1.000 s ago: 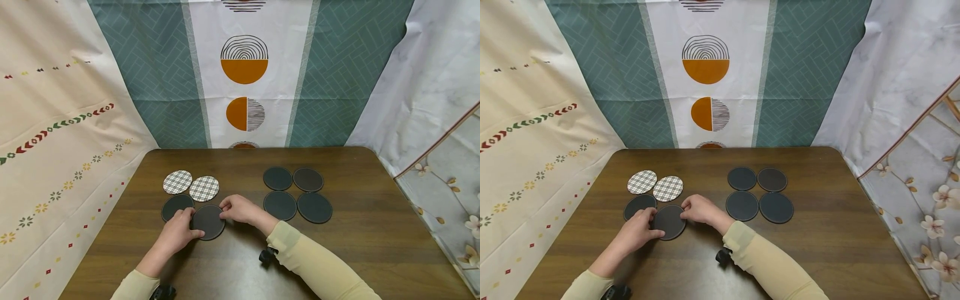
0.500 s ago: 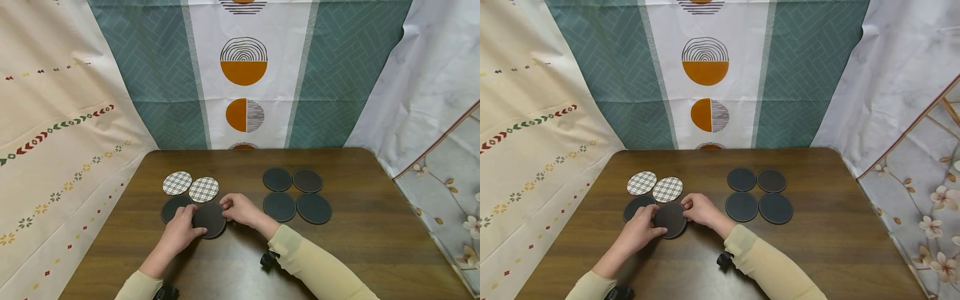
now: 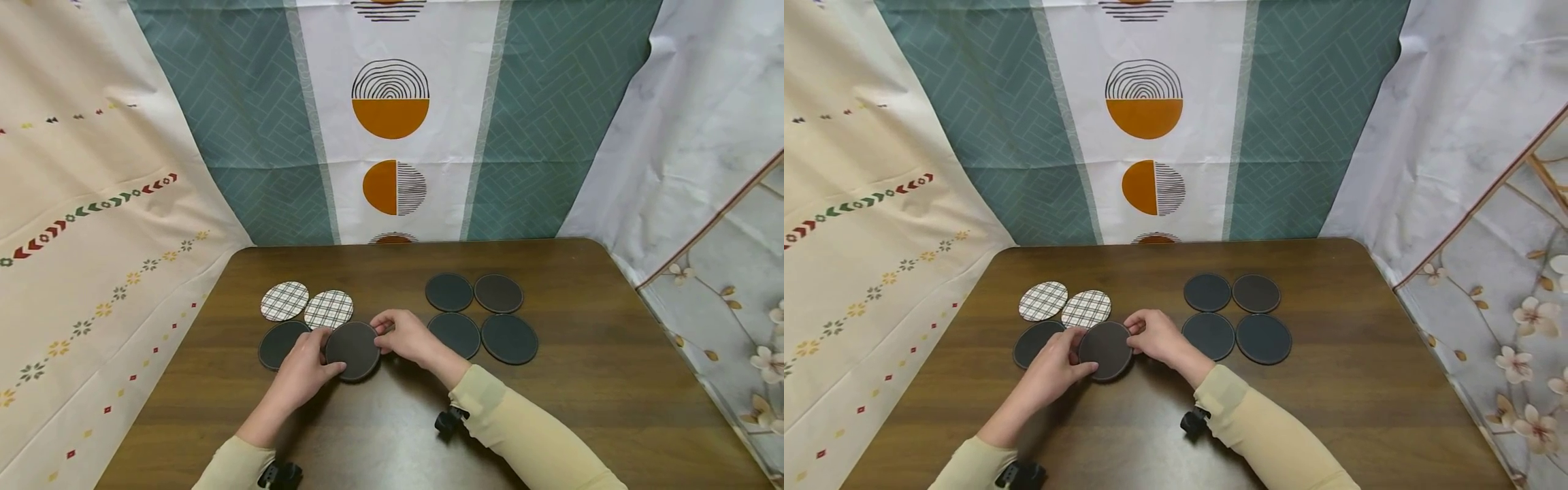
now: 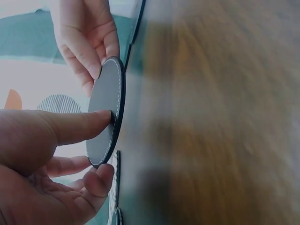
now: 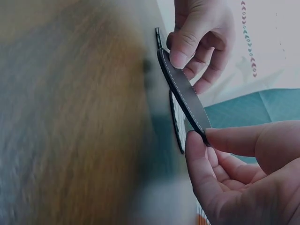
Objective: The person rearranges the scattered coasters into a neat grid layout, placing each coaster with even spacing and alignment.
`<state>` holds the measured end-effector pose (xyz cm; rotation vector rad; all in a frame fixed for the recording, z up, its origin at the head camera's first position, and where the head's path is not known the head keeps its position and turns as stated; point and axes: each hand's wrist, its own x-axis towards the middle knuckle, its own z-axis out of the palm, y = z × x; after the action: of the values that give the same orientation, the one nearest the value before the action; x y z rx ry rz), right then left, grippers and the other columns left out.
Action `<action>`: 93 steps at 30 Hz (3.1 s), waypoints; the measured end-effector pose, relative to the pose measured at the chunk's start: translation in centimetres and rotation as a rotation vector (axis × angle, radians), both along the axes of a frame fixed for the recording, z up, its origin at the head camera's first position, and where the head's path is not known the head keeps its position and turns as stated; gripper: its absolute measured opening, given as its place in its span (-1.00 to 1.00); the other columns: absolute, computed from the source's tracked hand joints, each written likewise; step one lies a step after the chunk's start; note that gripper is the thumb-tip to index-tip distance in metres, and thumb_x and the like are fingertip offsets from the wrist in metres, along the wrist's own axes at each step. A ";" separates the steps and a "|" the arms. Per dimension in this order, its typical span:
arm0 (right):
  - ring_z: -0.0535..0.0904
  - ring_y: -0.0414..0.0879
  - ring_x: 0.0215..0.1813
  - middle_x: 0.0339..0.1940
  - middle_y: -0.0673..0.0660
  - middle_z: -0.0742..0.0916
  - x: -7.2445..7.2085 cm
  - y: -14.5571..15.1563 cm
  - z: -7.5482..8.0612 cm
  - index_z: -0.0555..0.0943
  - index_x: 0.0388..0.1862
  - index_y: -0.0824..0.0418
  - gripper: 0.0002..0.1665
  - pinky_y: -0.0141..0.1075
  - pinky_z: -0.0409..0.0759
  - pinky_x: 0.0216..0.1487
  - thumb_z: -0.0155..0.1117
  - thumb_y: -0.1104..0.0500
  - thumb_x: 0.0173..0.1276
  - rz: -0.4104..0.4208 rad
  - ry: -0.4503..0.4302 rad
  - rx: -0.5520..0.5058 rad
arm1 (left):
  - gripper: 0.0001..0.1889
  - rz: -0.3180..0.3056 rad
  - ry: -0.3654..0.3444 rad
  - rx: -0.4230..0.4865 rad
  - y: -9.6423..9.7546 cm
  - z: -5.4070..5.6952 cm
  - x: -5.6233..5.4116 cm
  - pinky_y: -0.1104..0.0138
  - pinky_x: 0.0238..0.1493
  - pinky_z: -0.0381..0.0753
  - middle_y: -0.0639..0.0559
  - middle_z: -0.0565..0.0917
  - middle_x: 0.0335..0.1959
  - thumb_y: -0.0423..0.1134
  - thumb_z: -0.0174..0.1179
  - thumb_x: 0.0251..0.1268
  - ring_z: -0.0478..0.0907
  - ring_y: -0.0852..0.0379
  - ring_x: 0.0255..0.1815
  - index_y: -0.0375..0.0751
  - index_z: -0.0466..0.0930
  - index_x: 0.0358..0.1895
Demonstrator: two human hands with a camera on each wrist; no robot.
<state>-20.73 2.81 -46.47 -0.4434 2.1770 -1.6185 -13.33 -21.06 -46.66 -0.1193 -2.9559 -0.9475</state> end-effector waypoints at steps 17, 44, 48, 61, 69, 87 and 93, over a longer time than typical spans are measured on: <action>0.79 -0.02 -0.12 -0.03 0.17 0.75 -0.9 3.7 1.1 0.73 0.23 0.34 -0.65 -0.07 0.80 0.00 0.42 0.42 0.50 -0.100 0.089 0.109 | -0.29 -0.068 0.050 0.044 3.7 0.4 -2.7 0.03 -0.09 0.60 -0.24 0.60 0.05 -0.27 0.66 0.23 0.53 -0.08 -0.05 -0.41 0.57 0.40; 0.74 -0.05 -0.06 -0.02 0.07 0.77 -3.3 7.0 0.4 0.75 0.28 0.26 -0.65 -0.03 0.68 0.12 0.44 0.31 0.56 -0.151 0.260 0.414 | -0.29 -0.128 0.006 0.031 7.7 -0.4 -6.9 -0.10 0.16 0.62 -0.36 0.59 0.23 -0.26 0.63 0.29 0.56 -0.23 0.17 -0.41 0.53 0.44; 0.70 -0.02 0.02 -0.05 0.04 0.77 -3.3 6.8 0.1 0.76 0.25 0.23 -0.67 0.01 0.64 0.18 0.47 0.29 0.55 -0.149 0.284 0.465 | -0.28 -0.135 0.013 0.023 7.7 -0.7 -6.9 -0.11 0.21 0.63 -0.37 0.60 0.21 -0.28 0.64 0.27 0.56 -0.25 0.19 -0.43 0.53 0.43; 0.71 0.00 0.03 -0.09 0.05 0.78 -3.4 6.7 -0.1 0.78 0.19 0.23 -0.69 0.03 0.63 0.21 0.50 0.29 0.51 -0.114 0.340 0.540 | -0.33 -0.190 0.075 0.025 6.8 -2.6 -7.8 -0.02 0.06 0.64 -0.35 0.62 0.07 -0.25 0.64 0.25 0.55 -0.20 0.05 -0.49 0.57 0.33; 0.71 -0.01 0.01 -0.09 0.05 0.78 -3.4 6.9 -0.4 0.79 0.19 0.23 -0.69 0.01 0.63 0.20 0.51 0.28 0.51 -0.097 0.339 0.553 | -0.36 -0.194 0.008 0.059 7.0 -1.6 -7.4 0.03 -0.05 0.63 -0.28 0.63 0.04 -0.29 0.63 0.25 0.54 -0.10 -0.06 -0.50 0.61 0.33; 0.69 0.00 0.02 -0.11 0.04 0.74 -3.5 7.0 -0.8 0.80 0.17 0.22 -0.71 0.00 0.62 0.21 0.51 0.27 0.52 -0.071 0.345 0.556 | -0.34 -0.187 -0.098 0.069 6.9 -1.3 -7.2 0.07 0.03 0.66 -0.29 0.57 0.19 -0.27 0.60 0.34 0.60 -0.03 -0.06 -0.44 0.58 0.43; 0.65 -0.04 -0.04 -0.13 0.01 0.71 -3.5 7.2 -0.8 0.81 0.19 0.18 -0.70 -0.02 0.61 0.14 0.51 0.28 0.52 -0.045 0.329 0.573 | -0.36 -0.193 -0.131 0.089 6.6 -1.2 -7.3 0.05 0.03 0.66 -0.30 0.52 0.21 -0.30 0.58 0.35 0.59 -0.04 -0.06 -0.45 0.57 0.43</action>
<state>-24.23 9.96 -47.28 -0.5077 2.7697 -0.9105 -20.67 -14.44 -47.89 -0.3595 -3.0575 -1.1507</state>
